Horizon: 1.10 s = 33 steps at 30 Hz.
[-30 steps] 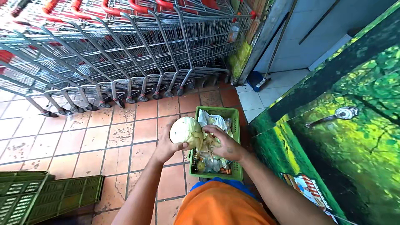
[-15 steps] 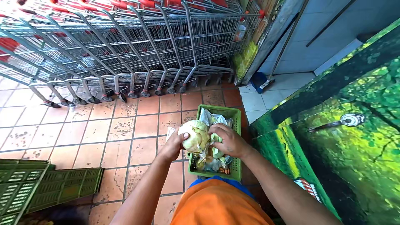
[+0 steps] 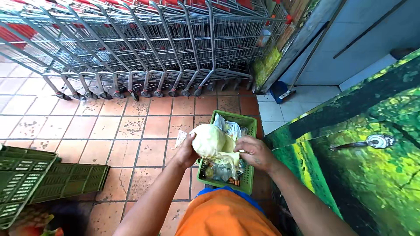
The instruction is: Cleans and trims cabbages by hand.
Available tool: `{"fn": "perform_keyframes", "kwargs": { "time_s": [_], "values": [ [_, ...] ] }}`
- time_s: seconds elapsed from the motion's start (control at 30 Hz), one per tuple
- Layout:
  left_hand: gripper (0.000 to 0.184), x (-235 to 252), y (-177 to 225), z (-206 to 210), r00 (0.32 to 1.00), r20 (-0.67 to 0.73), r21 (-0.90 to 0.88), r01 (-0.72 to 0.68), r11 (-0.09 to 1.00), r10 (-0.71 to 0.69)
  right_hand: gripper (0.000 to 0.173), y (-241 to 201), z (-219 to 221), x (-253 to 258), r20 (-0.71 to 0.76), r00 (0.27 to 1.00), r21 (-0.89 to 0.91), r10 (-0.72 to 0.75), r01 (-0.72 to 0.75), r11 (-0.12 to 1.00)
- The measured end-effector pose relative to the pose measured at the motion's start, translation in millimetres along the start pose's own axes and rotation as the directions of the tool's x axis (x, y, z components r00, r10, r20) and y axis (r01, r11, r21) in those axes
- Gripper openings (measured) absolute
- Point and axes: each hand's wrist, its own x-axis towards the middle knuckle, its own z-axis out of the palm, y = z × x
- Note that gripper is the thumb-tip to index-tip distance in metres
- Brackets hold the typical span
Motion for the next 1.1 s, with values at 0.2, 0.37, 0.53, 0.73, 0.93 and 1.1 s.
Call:
{"fn": "perform_keyframes", "kwargs": {
  "time_s": [0.2,0.37,0.53,0.73,0.93,1.1],
  "values": [
    [0.079,4,-8,5,0.997,-0.026,-0.281,-0.072,0.957,0.067,0.014,-2,24,-26,-0.129,0.991,-0.088,0.021,-0.033,0.996],
    [0.083,23,-18,23,0.978,-0.187,-0.602,-0.192,0.775,0.097,0.018,2,42,-41,-0.135,0.988,-0.092,0.074,-0.087,0.992],
    [0.087,44,-13,48,0.962,-0.201,-0.742,-0.272,0.612,0.183,0.019,0,76,-41,-0.162,0.98,-0.074,0.112,-0.125,0.989],
    [0.086,71,11,51,0.91,-0.362,-0.651,-0.402,0.644,0.202,0.018,-5,63,-45,-0.259,0.959,-0.111,0.116,-0.149,0.983],
    [0.094,74,33,29,0.951,-0.254,-0.674,-0.306,0.672,0.179,0.014,28,50,-52,-0.404,0.842,-0.097,0.357,-0.427,0.899],
    [0.099,52,12,26,0.975,-0.051,-0.623,-0.199,0.756,0.215,0.047,37,41,-22,-0.078,0.677,-0.114,0.732,-0.736,0.668]
  ]
}}
